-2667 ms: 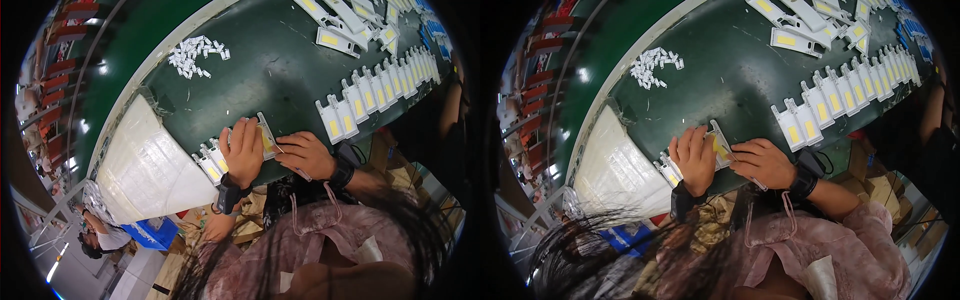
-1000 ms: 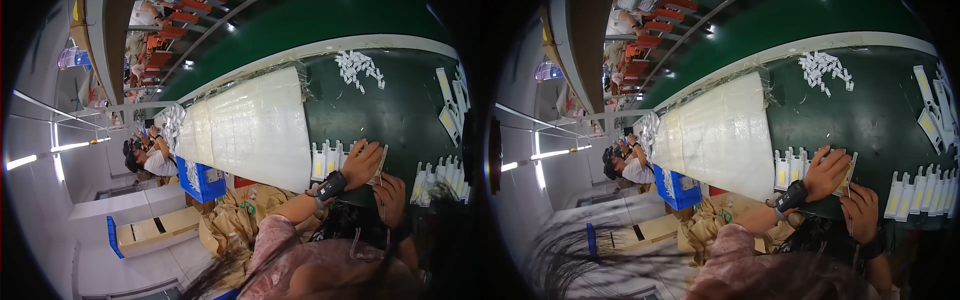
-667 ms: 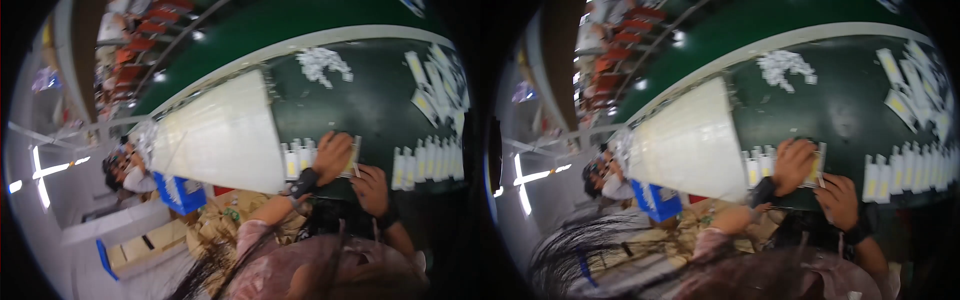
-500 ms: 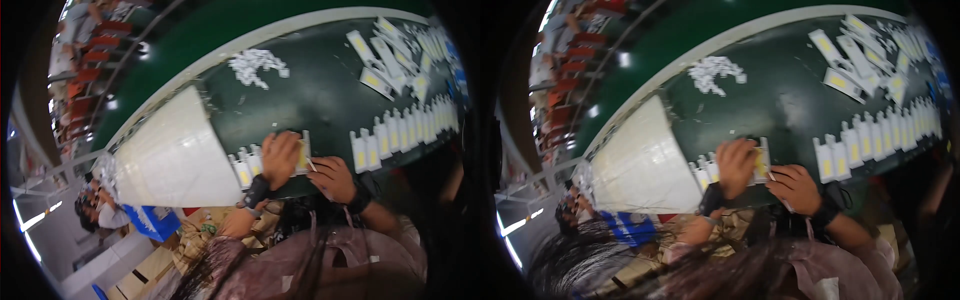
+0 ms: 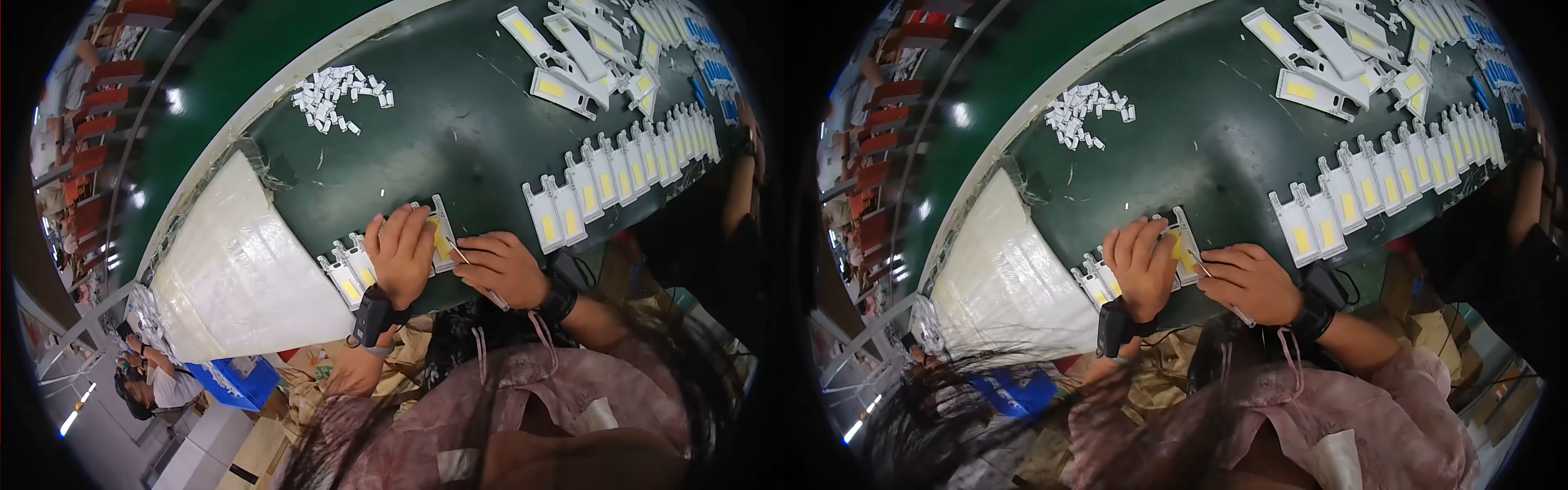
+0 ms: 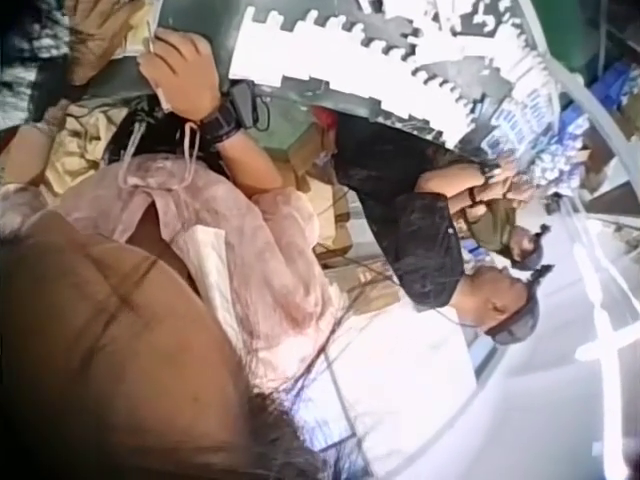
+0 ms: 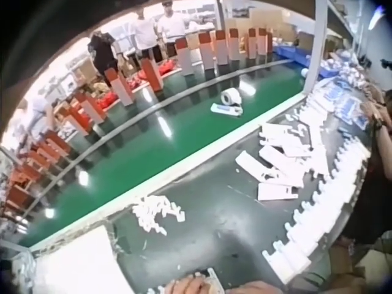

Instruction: The person picks up a small white component and places it onto a white plastic housing, then uses a blue pen to press it into place before setting the assembly aside.

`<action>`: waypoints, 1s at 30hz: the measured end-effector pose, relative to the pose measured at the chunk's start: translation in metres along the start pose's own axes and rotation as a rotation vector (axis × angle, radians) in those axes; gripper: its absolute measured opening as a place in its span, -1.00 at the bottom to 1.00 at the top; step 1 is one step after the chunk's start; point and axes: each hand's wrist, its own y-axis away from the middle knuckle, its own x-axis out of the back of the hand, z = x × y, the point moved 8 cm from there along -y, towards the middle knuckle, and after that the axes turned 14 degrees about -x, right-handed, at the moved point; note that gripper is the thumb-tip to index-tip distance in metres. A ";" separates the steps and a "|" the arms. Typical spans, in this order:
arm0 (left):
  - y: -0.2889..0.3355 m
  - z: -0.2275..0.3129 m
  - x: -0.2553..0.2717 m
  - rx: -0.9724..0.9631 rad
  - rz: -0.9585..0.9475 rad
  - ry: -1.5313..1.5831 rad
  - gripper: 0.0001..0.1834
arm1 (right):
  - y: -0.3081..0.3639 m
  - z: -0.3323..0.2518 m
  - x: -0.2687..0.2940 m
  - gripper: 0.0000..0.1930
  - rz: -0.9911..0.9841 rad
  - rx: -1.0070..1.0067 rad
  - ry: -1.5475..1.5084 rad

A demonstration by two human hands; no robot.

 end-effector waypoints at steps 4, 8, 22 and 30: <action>0.005 0.005 0.000 -0.112 -0.006 -0.083 -0.75 | 0.000 0.000 -0.001 -0.73 0.010 0.002 -0.007; 0.006 0.001 0.001 -0.057 0.033 -0.098 -0.73 | 0.001 0.002 -0.004 -0.69 -0.018 -0.008 -0.008; -0.005 0.005 0.001 -0.081 -0.004 -0.204 -0.76 | -0.001 0.000 -0.001 -0.70 -0.005 -0.012 -0.005; -0.005 0.005 0.002 -0.131 -0.034 -0.176 -0.77 | 0.000 0.002 -0.002 -0.71 -0.007 -0.021 -0.015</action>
